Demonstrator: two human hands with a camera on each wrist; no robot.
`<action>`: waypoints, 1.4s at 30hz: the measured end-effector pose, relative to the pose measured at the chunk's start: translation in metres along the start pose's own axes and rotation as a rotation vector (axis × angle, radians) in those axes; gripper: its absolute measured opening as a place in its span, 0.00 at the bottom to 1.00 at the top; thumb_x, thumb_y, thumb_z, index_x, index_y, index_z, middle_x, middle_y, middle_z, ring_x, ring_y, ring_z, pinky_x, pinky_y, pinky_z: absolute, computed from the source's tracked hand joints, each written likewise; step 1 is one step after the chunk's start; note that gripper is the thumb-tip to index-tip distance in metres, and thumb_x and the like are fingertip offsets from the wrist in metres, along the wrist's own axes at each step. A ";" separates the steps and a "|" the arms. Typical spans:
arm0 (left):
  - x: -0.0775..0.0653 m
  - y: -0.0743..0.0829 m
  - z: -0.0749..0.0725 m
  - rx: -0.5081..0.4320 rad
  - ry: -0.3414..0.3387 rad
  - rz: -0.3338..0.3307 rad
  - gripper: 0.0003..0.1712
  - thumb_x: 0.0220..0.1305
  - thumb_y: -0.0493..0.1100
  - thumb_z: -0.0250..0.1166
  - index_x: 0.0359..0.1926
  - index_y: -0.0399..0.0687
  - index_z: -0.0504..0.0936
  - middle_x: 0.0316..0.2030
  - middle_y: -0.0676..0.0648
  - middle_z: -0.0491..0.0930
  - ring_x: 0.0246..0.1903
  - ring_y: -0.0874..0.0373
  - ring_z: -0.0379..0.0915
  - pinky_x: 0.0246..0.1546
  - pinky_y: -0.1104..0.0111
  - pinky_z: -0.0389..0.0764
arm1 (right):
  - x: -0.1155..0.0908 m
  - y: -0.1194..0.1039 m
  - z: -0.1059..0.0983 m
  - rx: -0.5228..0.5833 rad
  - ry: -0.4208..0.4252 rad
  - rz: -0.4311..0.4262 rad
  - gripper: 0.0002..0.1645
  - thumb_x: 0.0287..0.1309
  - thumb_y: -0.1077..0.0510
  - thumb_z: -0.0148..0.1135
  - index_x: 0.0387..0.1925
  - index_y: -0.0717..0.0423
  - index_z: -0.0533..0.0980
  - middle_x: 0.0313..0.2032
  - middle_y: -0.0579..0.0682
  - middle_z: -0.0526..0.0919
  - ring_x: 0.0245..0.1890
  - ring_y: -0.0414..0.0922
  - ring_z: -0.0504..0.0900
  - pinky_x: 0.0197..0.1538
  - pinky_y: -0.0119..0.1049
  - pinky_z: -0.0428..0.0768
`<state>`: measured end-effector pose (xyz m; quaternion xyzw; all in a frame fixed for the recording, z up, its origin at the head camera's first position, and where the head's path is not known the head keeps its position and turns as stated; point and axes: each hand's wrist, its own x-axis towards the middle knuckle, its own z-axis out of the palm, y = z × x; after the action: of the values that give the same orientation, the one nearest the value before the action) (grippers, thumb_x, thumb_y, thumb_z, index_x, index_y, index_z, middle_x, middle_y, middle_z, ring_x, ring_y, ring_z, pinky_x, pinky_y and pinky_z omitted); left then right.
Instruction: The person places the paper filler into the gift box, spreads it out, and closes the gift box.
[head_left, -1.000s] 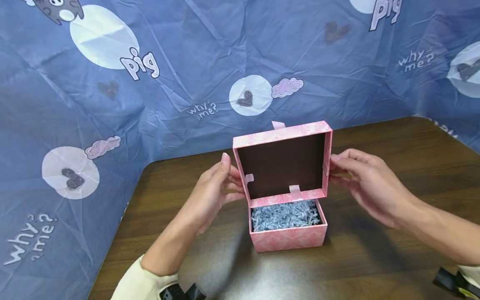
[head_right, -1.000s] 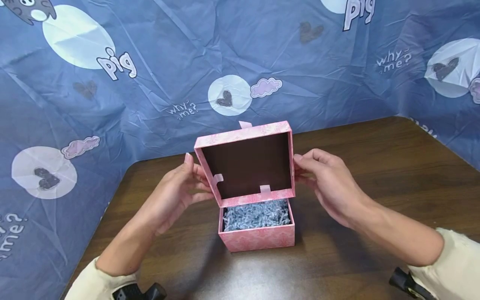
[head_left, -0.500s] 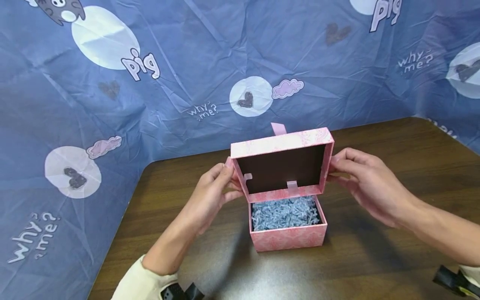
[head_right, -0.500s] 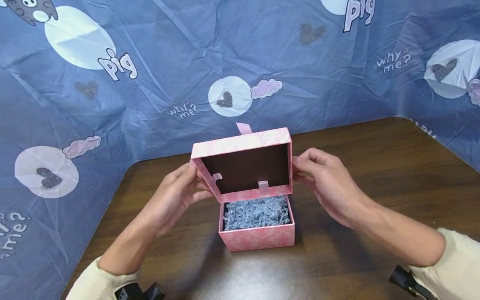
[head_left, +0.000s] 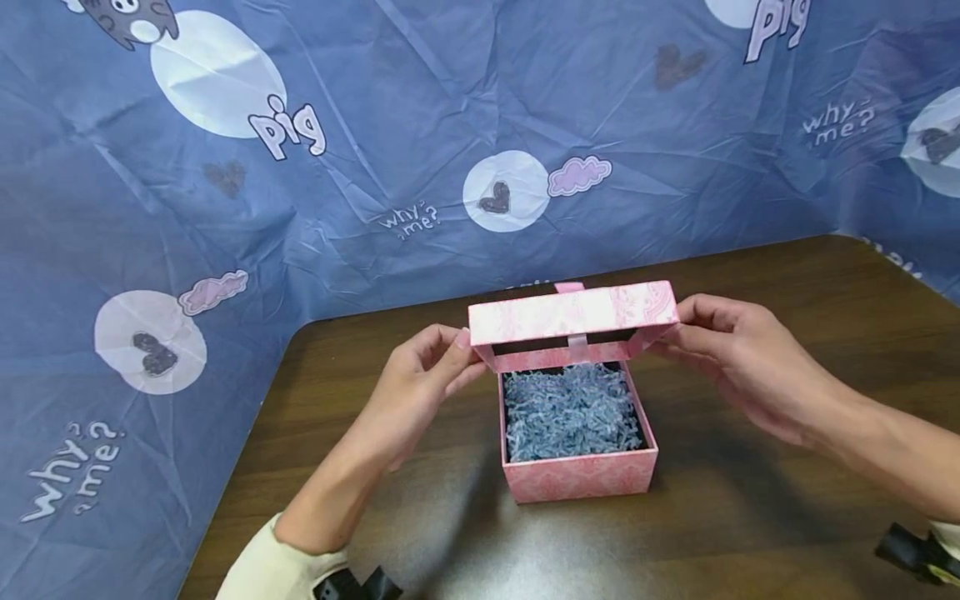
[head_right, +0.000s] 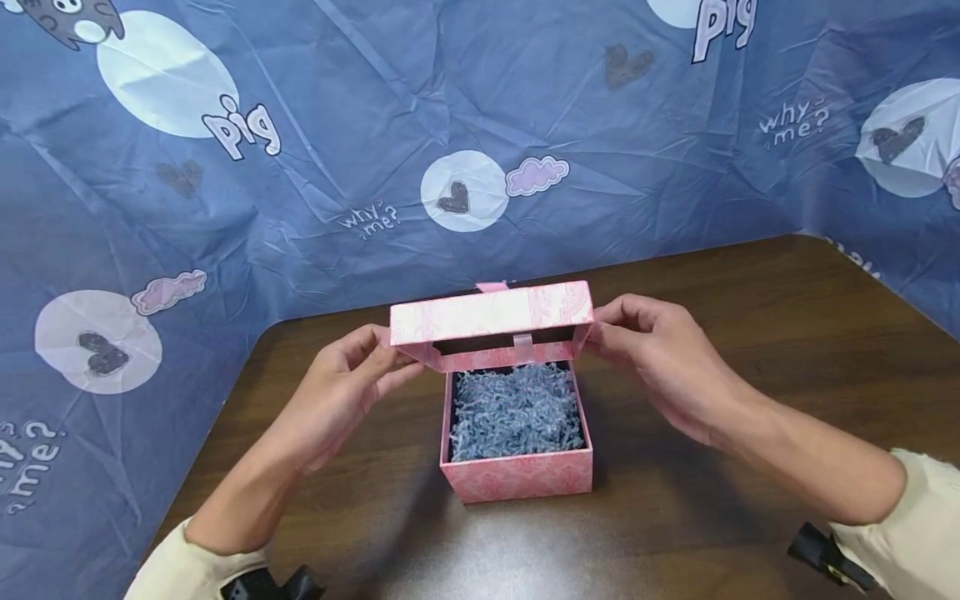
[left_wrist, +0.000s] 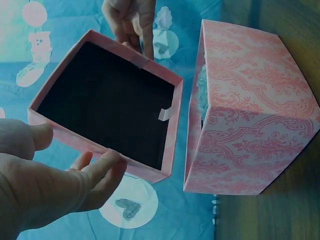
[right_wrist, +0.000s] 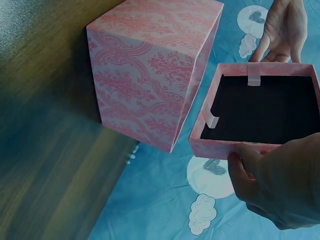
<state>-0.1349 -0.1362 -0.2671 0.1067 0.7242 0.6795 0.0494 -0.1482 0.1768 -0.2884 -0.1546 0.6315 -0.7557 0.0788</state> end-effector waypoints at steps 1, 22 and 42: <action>0.000 0.000 -0.001 0.013 0.003 0.001 0.15 0.73 0.37 0.51 0.47 0.23 0.69 0.50 0.31 0.72 0.56 0.40 0.73 0.55 0.65 0.74 | 0.000 0.001 -0.001 -0.005 0.007 0.005 0.06 0.66 0.68 0.53 0.40 0.64 0.76 0.42 0.53 0.82 0.46 0.44 0.82 0.51 0.30 0.77; -0.007 -0.001 -0.009 0.161 -0.057 0.043 0.15 0.59 0.30 0.65 0.49 0.33 0.80 0.52 0.42 0.80 0.52 0.52 0.76 0.50 0.65 0.77 | -0.004 -0.002 0.011 -0.638 0.118 -0.166 0.04 0.62 0.68 0.58 0.37 0.64 0.78 0.50 0.52 0.78 0.48 0.35 0.77 0.46 0.20 0.74; -0.008 -0.010 -0.006 0.067 -0.105 0.079 0.17 0.49 0.16 0.64 0.43 0.20 0.77 0.54 0.34 0.71 0.51 0.44 0.77 0.50 0.64 0.78 | -0.008 0.005 0.020 -0.810 0.124 -0.426 0.13 0.54 0.77 0.58 0.29 0.57 0.78 0.46 0.51 0.77 0.45 0.32 0.74 0.43 0.16 0.71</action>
<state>-0.1295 -0.1447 -0.2769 0.1724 0.7382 0.6497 0.0568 -0.1346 0.1600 -0.2918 -0.2538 0.8335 -0.4554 -0.1830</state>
